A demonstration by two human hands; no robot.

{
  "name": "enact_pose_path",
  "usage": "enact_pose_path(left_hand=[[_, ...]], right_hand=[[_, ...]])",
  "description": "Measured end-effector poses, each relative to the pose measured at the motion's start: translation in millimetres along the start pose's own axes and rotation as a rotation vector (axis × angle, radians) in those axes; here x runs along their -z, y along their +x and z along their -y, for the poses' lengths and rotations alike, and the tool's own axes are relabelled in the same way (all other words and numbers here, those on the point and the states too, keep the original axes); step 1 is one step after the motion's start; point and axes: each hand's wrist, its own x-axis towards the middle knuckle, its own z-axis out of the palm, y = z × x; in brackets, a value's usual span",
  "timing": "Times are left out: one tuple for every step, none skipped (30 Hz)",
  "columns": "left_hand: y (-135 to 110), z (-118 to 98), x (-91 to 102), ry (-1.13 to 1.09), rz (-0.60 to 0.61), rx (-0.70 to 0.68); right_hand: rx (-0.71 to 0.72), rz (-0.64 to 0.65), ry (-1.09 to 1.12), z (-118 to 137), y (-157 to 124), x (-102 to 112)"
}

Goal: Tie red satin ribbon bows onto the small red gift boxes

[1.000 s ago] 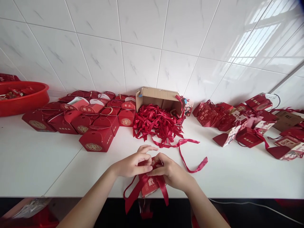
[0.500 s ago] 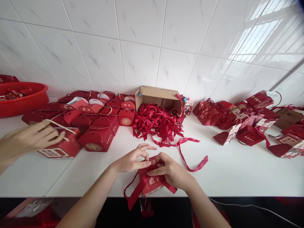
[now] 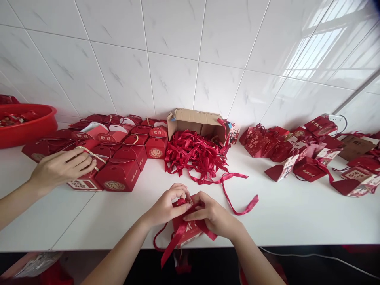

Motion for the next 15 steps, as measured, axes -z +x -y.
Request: enact_pose_path(left_hand=[[0.3,0.9,-1.1,-0.017,0.004,0.010],[0.6,1.8,-2.1,-0.032,0.008,0.021],[0.9,2.5,-3.1,-0.050,0.009,0.034],[1.3,3.0,-4.1,-0.067,0.009,0.048],[1.6,3.2,-5.0,-0.083,0.008,0.062],[1.9,3.0,-5.8,-0.098,0.007,0.073],[2.1,2.5,-6.4,-0.112,0.009,0.082],[2.3,1.7,-6.8,-0.124,0.013,0.089],[2.4,0.8,-7.1,-0.136,0.018,0.095],[2.4,-0.1,-7.2,-0.146,0.021,0.102],[2.4,-0.8,-7.2,-0.155,0.024,0.109],[2.3,-1.1,-7.3,-0.163,0.026,0.117],[2.1,-1.0,-7.4,-0.169,0.025,0.124],[2.0,-0.5,-7.7,-0.174,0.024,0.130],[1.9,0.4,-8.0,-0.179,0.023,0.135]], right_hand=[[-0.004,0.002,0.007,0.6,0.0,0.0],[-0.006,0.003,0.015,1.0,-0.1,0.0],[-0.005,0.003,0.022,1.3,-0.4,-0.1],[-0.005,0.003,0.029,1.3,-0.9,-0.2],[-0.007,0.004,0.033,1.1,-1.4,-0.4],[-0.011,0.006,0.036,0.6,-2.1,-0.5],[-0.012,0.005,0.040,0.0,-2.7,-0.6],[-0.008,0.003,0.045,-0.7,-3.2,-0.5],[0.001,-0.003,0.049,-1.5,-3.6,-0.4],[0.011,-0.012,0.054,-2.2,-3.9,-0.3],[0.020,-0.026,0.064,-2.8,-4.1,-0.2],[0.021,-0.050,0.079,-3.5,-4.2,-0.3],[0.012,-0.083,0.101,-4.1,-4.3,-0.6],[-0.009,-0.120,0.128,-4.9,-4.5,-1.4],[-0.035,-0.162,0.162,-5.9,-4.8,-2.6]])
